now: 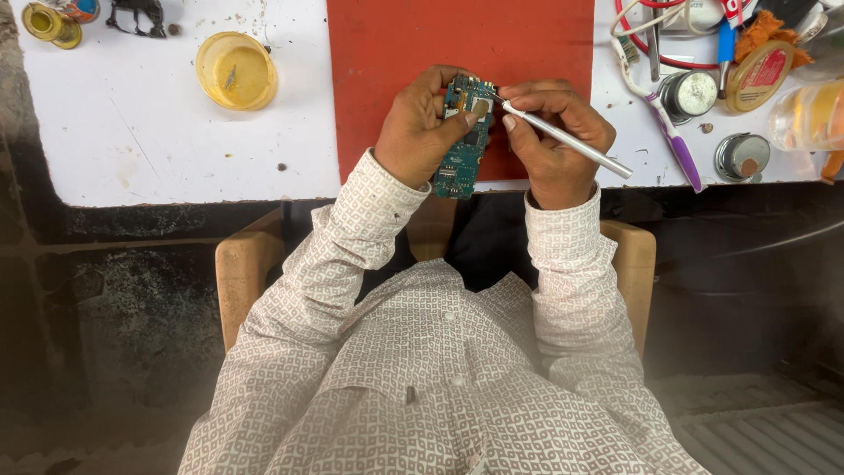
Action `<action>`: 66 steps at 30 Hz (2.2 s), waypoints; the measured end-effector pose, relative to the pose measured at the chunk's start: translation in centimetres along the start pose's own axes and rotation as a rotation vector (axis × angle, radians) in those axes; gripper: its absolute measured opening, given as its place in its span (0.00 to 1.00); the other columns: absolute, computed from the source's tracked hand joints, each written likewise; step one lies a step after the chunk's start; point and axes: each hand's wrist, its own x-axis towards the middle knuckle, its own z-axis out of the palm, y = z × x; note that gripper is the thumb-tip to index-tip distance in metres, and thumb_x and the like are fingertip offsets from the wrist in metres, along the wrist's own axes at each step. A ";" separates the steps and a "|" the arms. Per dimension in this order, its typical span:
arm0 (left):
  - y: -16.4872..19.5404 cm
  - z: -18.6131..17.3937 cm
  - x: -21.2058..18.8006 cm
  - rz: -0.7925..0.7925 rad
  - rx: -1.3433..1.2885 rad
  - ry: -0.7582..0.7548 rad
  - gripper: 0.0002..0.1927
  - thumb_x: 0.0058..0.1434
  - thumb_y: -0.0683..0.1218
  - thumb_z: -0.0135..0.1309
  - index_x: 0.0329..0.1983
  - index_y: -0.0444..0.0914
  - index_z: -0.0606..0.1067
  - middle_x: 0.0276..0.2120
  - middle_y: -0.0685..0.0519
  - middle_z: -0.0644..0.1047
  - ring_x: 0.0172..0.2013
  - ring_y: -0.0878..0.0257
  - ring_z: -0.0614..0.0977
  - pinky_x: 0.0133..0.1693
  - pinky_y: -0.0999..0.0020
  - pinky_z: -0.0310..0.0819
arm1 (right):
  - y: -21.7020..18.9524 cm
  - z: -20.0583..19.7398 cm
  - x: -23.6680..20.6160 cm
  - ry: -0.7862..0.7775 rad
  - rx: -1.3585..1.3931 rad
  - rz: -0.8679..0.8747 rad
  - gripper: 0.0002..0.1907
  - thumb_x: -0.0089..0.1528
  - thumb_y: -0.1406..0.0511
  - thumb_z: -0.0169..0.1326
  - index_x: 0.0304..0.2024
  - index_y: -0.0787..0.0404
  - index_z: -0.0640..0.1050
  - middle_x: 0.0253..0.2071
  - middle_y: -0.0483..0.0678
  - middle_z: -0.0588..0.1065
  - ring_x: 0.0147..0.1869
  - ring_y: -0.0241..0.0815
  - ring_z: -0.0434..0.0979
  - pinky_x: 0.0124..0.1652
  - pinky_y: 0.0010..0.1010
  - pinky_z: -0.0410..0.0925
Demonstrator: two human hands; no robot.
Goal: The person works on a disassembled phone motherboard on a red mat. They hold the board, solder points on it with a soldering iron, pick up and handle a small round component, brush the board with a toothbrush, and scrape or probe the board with a metal rod while turning it in their hands.
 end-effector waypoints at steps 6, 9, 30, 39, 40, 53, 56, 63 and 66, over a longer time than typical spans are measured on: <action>0.2 0.0 -0.3 -0.015 0.019 -0.006 0.18 0.65 0.33 0.53 0.57 0.27 0.67 0.41 0.45 0.81 0.40 0.63 0.86 0.43 0.69 0.86 | -0.5 0.1 0.3 -0.030 -0.020 0.000 0.11 0.62 0.82 0.59 0.42 0.65 0.80 0.49 0.54 0.80 0.51 0.40 0.83 0.47 0.24 0.78; 0.1 -0.1 -0.2 -0.003 0.026 -0.013 0.18 0.65 0.33 0.53 0.57 0.27 0.67 0.42 0.44 0.81 0.41 0.62 0.86 0.44 0.69 0.87 | -0.6 0.1 0.3 -0.012 -0.032 0.069 0.10 0.61 0.81 0.60 0.40 0.65 0.80 0.47 0.54 0.81 0.45 0.39 0.82 0.42 0.24 0.75; 0.2 -0.1 -0.2 -0.022 0.018 -0.012 0.17 0.65 0.33 0.53 0.57 0.27 0.67 0.40 0.44 0.81 0.39 0.61 0.87 0.41 0.68 0.88 | 0.2 -0.3 0.0 -0.008 -0.041 0.046 0.07 0.64 0.80 0.60 0.41 0.66 0.81 0.47 0.56 0.82 0.32 0.28 0.74 0.29 0.15 0.65; 0.0 0.0 -0.1 -0.030 0.026 -0.005 0.17 0.65 0.33 0.53 0.56 0.27 0.67 0.40 0.44 0.81 0.39 0.61 0.87 0.41 0.67 0.88 | 0.6 -0.6 -0.2 -0.024 -0.006 0.036 0.06 0.65 0.79 0.60 0.42 0.66 0.81 0.48 0.56 0.82 0.37 0.31 0.80 0.33 0.16 0.70; 0.0 0.0 -0.1 -0.032 0.028 -0.002 0.17 0.65 0.33 0.53 0.56 0.27 0.67 0.40 0.44 0.82 0.39 0.61 0.87 0.41 0.67 0.88 | 0.6 -0.6 -0.1 -0.017 0.015 0.035 0.06 0.66 0.79 0.60 0.43 0.66 0.81 0.49 0.56 0.82 0.40 0.32 0.82 0.34 0.17 0.72; 0.6 0.6 -0.5 0.025 0.118 0.040 0.15 0.65 0.34 0.55 0.54 0.27 0.69 0.36 0.47 0.83 0.36 0.65 0.87 0.38 0.72 0.86 | -0.8 0.6 -0.2 -0.023 -0.141 -0.111 0.08 0.66 0.79 0.58 0.45 0.67 0.79 0.48 0.57 0.81 0.52 0.43 0.85 0.46 0.26 0.79; 0.8 0.7 -0.5 0.021 0.145 0.048 0.15 0.65 0.34 0.54 0.53 0.28 0.68 0.36 0.47 0.83 0.36 0.65 0.87 0.39 0.72 0.87 | -1.1 1.0 0.0 -0.015 -0.212 -0.128 0.07 0.65 0.78 0.58 0.44 0.67 0.79 0.47 0.56 0.81 0.49 0.42 0.85 0.44 0.26 0.79; 0.9 0.9 -0.7 0.058 0.162 0.063 0.15 0.65 0.33 0.53 0.54 0.29 0.69 0.37 0.46 0.82 0.38 0.64 0.87 0.40 0.72 0.87 | -1.6 1.5 0.1 -0.033 -0.334 -0.256 0.06 0.66 0.77 0.58 0.45 0.65 0.78 0.48 0.53 0.80 0.51 0.44 0.84 0.50 0.31 0.80; 0.9 1.0 -0.8 0.056 0.187 0.071 0.15 0.65 0.33 0.54 0.54 0.29 0.69 0.37 0.46 0.82 0.38 0.64 0.87 0.40 0.72 0.87 | -1.7 1.6 0.2 -0.032 -0.362 -0.278 0.06 0.66 0.76 0.59 0.45 0.65 0.78 0.47 0.53 0.80 0.51 0.45 0.84 0.49 0.32 0.80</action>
